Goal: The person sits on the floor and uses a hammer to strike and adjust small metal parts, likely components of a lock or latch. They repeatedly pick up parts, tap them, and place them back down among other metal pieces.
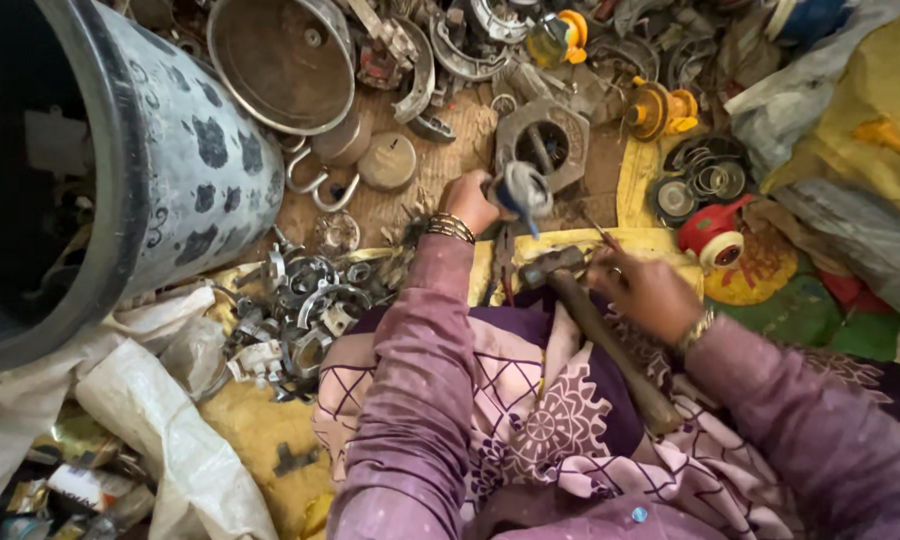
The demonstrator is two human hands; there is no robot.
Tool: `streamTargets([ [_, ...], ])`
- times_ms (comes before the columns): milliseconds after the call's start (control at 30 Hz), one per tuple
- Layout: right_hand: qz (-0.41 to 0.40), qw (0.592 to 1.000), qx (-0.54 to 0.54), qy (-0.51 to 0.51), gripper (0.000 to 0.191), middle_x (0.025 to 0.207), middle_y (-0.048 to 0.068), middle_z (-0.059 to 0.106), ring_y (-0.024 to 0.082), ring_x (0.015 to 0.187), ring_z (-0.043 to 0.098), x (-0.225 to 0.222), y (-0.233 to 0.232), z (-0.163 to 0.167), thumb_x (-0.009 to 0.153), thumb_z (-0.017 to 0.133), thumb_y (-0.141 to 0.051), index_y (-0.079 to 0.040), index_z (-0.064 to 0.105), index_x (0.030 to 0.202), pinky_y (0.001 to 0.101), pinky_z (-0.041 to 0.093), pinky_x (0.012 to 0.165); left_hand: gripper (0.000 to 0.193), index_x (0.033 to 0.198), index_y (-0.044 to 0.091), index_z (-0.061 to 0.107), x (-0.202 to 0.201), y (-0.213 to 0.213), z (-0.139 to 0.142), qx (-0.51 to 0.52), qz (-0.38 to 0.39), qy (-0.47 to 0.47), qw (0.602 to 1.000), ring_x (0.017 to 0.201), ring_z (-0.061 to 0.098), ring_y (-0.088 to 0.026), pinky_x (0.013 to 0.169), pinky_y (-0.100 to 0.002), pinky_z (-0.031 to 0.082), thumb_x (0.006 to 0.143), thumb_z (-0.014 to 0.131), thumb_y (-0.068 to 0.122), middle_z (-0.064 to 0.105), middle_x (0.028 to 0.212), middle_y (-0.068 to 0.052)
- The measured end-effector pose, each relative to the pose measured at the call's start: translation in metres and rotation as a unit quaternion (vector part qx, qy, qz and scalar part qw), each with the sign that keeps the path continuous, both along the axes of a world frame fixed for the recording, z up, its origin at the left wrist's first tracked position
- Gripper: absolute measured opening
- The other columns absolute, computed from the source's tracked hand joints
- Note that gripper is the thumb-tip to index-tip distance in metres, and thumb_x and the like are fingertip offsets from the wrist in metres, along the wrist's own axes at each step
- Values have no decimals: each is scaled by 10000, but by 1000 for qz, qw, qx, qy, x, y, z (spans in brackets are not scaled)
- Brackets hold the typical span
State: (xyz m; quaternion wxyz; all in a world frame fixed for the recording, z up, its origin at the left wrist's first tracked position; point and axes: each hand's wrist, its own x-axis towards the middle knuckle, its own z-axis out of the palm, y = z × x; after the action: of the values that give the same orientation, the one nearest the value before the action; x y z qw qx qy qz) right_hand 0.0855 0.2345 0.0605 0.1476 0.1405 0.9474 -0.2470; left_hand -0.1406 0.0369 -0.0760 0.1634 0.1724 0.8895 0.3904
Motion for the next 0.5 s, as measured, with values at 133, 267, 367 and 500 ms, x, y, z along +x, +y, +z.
streamTargets([
  [133, -14, 997, 65, 50, 372, 933, 196, 749, 398, 798, 727, -31, 30, -19, 922, 703, -338, -98, 695, 1207, 511, 573, 709, 363, 1056, 88, 749, 2, 2, -7, -131, 15, 2, 991, 1055, 690, -403, 888, -475, 570, 741, 841, 245, 732, 1085, -216],
  [267, 46, 973, 136, 182, 383, 1051, 223, 709, 436, 888, 682, -86, 47, -33, 931, 725, -236, -84, 655, 1275, 546, 548, 763, 445, 1060, 44, 705, 3, 2, 6, -110, 33, -15, 993, 1019, 685, -413, 852, -488, 566, 735, 870, 300, 710, 1051, -242],
  [367, 11, 965, 136, 222, 381, 1198, 299, 622, 484, 952, 650, -139, 48, -37, 998, 655, -156, -131, 637, 1378, 551, 541, 793, 338, 992, 35, 719, 0, 6, 24, 8, 142, 72, 987, 943, 701, -409, 792, -487, 567, 807, 849, 286, 742, 973, -217],
  [500, 49, 954, 147, 256, 465, 1291, 320, 575, 497, 1007, 638, -192, 46, -40, 975, 644, -66, -148, 663, 1432, 548, 535, 837, 202, 914, 64, 741, -1, 16, 37, 241, 147, 114, 952, 821, 777, -287, 721, -384, 606, 829, 801, 237, 773, 868, -137],
])
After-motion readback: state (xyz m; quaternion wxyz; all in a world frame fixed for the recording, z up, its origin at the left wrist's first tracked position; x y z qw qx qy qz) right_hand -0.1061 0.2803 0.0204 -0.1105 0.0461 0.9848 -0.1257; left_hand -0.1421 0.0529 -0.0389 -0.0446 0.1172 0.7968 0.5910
